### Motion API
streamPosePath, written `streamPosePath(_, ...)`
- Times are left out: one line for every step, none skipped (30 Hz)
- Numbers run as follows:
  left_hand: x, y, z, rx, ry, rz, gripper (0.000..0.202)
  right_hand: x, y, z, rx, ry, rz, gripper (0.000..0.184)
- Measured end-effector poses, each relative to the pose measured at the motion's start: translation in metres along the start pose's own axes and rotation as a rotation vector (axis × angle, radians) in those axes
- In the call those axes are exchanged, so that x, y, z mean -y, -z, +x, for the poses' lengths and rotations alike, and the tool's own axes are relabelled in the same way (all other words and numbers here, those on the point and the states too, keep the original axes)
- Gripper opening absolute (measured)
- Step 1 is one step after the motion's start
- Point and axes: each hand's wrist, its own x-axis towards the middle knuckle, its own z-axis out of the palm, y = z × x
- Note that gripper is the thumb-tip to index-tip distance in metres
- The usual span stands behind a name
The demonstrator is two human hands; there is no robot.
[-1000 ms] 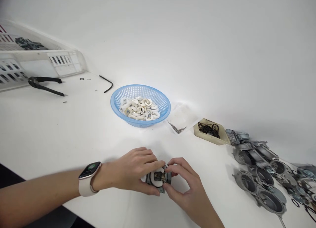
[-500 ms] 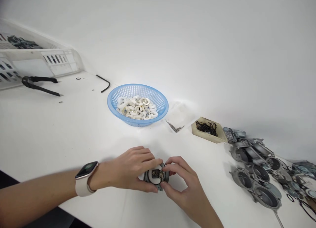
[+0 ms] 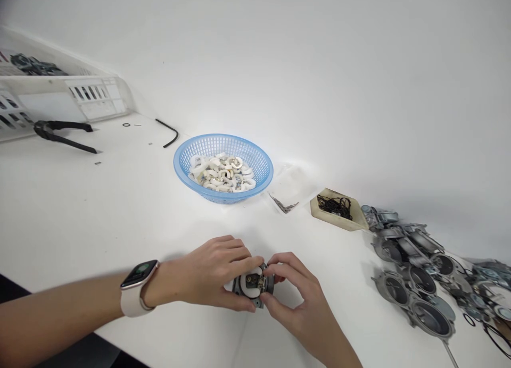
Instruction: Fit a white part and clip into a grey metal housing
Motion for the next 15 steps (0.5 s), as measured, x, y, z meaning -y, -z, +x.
streamPosePath(0.0002, 0.0002, 0.0, -0.001, 0.0, 0.0, 0.061, -0.0001, -0.0001, -0.0001, 0.002, 0.0, -0.001, 0.029)
streamPosePath(0.0004, 0.0004, 0.0001, -0.002, -0.001, -0.001, 0.061, -0.0003, -0.0002, -0.0001, 0.003, -0.002, -0.003, 0.029)
streamPosePath(0.0008, 0.0005, 0.0002, -0.002, -0.003, -0.004, 0.061, -0.0005, -0.0004, -0.0001, 0.003, -0.003, -0.004, 0.03)
streamPosePath(0.0011, 0.0005, 0.0003, -0.001, -0.003, -0.008, 0.061, -0.0008, -0.0005, 0.0001, 0.003, -0.004, -0.005, 0.03)
streamPosePath(0.0014, 0.0004, 0.0004, 0.001, -0.002, -0.011, 0.061, -0.001, -0.0005, 0.0004, 0.002, -0.006, -0.006, 0.03)
streamPosePath(0.0017, 0.0002, 0.0004, 0.005, 0.0, -0.014, 0.06, -0.0011, -0.0006, 0.0007, 0.002, -0.008, -0.007, 0.031)
streamPosePath(0.0019, 0.0001, 0.0005, 0.007, 0.002, -0.016, 0.06, -0.0013, -0.0006, 0.0011, 0.001, -0.009, -0.007, 0.031)
streamPosePath(0.002, -0.0001, 0.0006, 0.009, 0.003, -0.017, 0.061, -0.0014, -0.0006, 0.0014, 0.002, -0.01, -0.005, 0.031)
streamPosePath(0.0021, -0.0003, 0.0006, 0.01, 0.004, -0.017, 0.061, -0.0014, -0.0005, 0.0017, 0.002, -0.008, -0.003, 0.031)
streamPosePath(0.0022, -0.0003, 0.0005, 0.009, 0.003, -0.017, 0.061, -0.0013, -0.0004, 0.0017, 0.003, -0.007, -0.002, 0.031)
streamPosePath(0.0021, -0.0003, 0.0004, 0.009, 0.001, -0.017, 0.062, -0.0012, -0.0003, 0.0017, 0.003, -0.005, -0.002, 0.032)
streamPosePath(0.002, -0.0002, 0.0003, 0.008, 0.001, -0.017, 0.061, -0.001, -0.0003, 0.0015, 0.003, -0.006, -0.003, 0.032)
streamPosePath(0.0019, 0.0, 0.0002, 0.007, 0.0, -0.016, 0.061, -0.0007, -0.0002, 0.0013, 0.004, -0.007, -0.004, 0.032)
streamPosePath(0.0017, 0.0003, 0.0001, 0.006, 0.0, -0.016, 0.061, -0.0004, -0.0001, 0.001, 0.005, -0.008, -0.005, 0.032)
streamPosePath(0.0015, 0.0005, 0.0, 0.004, -0.001, -0.016, 0.06, 0.0, -0.0001, 0.0008, 0.004, -0.008, -0.004, 0.032)
